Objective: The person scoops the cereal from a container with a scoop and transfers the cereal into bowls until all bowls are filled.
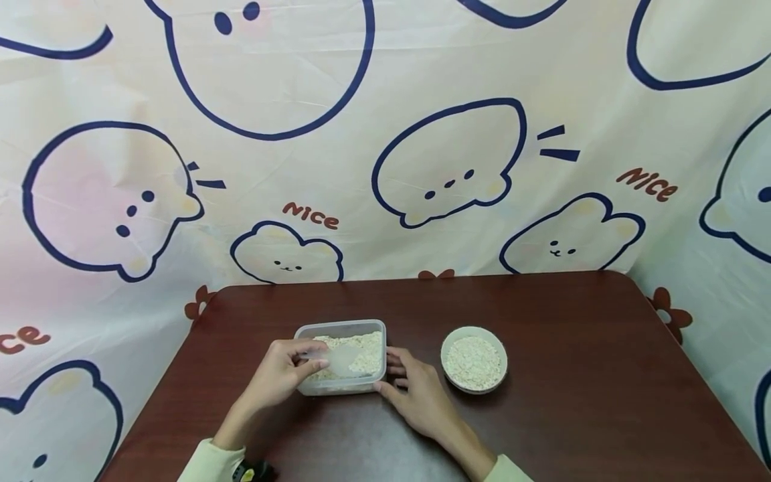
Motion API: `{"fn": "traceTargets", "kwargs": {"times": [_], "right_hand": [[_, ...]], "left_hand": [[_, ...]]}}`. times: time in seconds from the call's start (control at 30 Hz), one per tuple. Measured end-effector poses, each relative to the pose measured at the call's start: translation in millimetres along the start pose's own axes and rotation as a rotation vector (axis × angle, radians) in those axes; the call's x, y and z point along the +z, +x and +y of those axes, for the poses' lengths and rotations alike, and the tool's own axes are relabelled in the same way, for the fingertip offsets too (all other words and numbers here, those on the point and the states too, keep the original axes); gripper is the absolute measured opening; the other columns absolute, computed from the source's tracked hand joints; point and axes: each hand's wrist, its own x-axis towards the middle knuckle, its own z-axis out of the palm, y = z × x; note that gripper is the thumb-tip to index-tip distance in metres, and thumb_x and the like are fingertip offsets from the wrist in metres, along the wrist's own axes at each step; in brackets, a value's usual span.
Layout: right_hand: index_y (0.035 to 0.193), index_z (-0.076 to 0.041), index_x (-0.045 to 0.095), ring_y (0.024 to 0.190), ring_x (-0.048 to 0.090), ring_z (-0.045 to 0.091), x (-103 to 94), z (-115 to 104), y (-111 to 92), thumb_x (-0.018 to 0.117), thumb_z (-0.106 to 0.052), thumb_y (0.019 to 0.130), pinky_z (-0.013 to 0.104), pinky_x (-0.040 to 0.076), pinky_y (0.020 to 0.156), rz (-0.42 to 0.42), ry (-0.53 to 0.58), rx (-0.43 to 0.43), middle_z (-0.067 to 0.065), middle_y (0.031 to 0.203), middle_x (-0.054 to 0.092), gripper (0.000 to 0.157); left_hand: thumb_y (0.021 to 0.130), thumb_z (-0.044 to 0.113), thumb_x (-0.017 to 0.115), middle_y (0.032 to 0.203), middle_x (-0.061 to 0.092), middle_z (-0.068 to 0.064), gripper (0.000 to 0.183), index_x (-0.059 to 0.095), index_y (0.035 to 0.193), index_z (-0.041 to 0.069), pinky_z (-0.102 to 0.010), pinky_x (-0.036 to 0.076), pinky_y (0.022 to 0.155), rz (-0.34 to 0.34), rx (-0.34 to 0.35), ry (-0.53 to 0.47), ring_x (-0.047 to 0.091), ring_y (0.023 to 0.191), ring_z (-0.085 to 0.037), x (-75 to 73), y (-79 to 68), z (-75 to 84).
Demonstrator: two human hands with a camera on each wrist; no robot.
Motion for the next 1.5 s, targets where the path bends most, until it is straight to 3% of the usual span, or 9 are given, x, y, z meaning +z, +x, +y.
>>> {"fn": "traceTargets", "kwargs": {"times": [0.37, 0.6, 0.9, 1.23, 1.5], "right_hand": [[0.148, -0.01, 0.058, 0.125, 0.072, 0.029, -2.5, 0.2, -1.0, 0.081, -0.031, 0.099, 0.036, 0.061, 0.098, -0.023, 0.001, -0.021, 0.012, 0.134, 0.073, 0.058], [0.15, -0.012, 0.057, 0.127, 0.071, 0.026, -4.8, -1.3, -1.1, 0.08, -0.031, 0.099, 0.033, 0.06, 0.1, -0.043, 0.003, 0.018, 0.011, 0.135, 0.072, 0.059], [0.148, -0.012, 0.058, 0.127, 0.071, 0.027, -4.3, -2.2, -0.5, 0.08, -0.03, 0.1, 0.036, 0.06, 0.1, -0.034, -0.002, 0.015, 0.012, 0.135, 0.072, 0.056], [0.146, -0.009, 0.06, 0.126, 0.071, 0.028, -9.3, -4.6, -4.0, 0.081, -0.031, 0.099, 0.036, 0.06, 0.1, -0.008, -0.012, 0.007, 0.011, 0.134, 0.073, 0.056], [0.148, -0.005, 0.058, 0.127, 0.071, 0.032, -20.5, -8.1, -9.2, 0.08, -0.029, 0.099, 0.037, 0.06, 0.101, -0.004, -0.012, -0.014, 0.015, 0.137, 0.072, 0.06]], "left_hand": [[0.091, 0.008, 0.085, 0.088, 0.075, -0.006, 0.011, 0.082, 0.102, 0.007, -0.022, 0.041, 0.048, 0.081, 0.0, -0.007, 0.045, 0.056, 0.002, -10.3, -5.8, -4.6], [0.091, 0.002, 0.083, 0.094, 0.078, -0.011, 0.012, 0.081, 0.103, 0.005, -0.022, 0.048, 0.053, 0.152, 0.044, -0.025, 0.054, 0.063, 0.001, -19.6, -10.8, -9.2], [0.091, 0.0, 0.082, 0.083, 0.068, -0.005, 0.014, 0.08, 0.104, 0.007, -0.023, 0.039, 0.046, 0.214, 0.0, -0.039, 0.042, 0.056, 0.001, -32.3, -16.1, -8.6], [0.094, 0.003, 0.081, 0.068, 0.053, 0.004, 0.012, 0.079, 0.104, 0.008, -0.024, 0.036, 0.042, 0.214, -0.065, -0.06, 0.039, 0.05, -0.001, -37.1, -17.0, -4.8], [0.096, 0.002, 0.079, 0.064, 0.048, 0.004, 0.011, 0.078, 0.106, 0.006, -0.024, 0.035, 0.042, 0.21, -0.037, -0.088, 0.038, 0.05, -0.001, -37.2, -12.8, -1.2]]}}
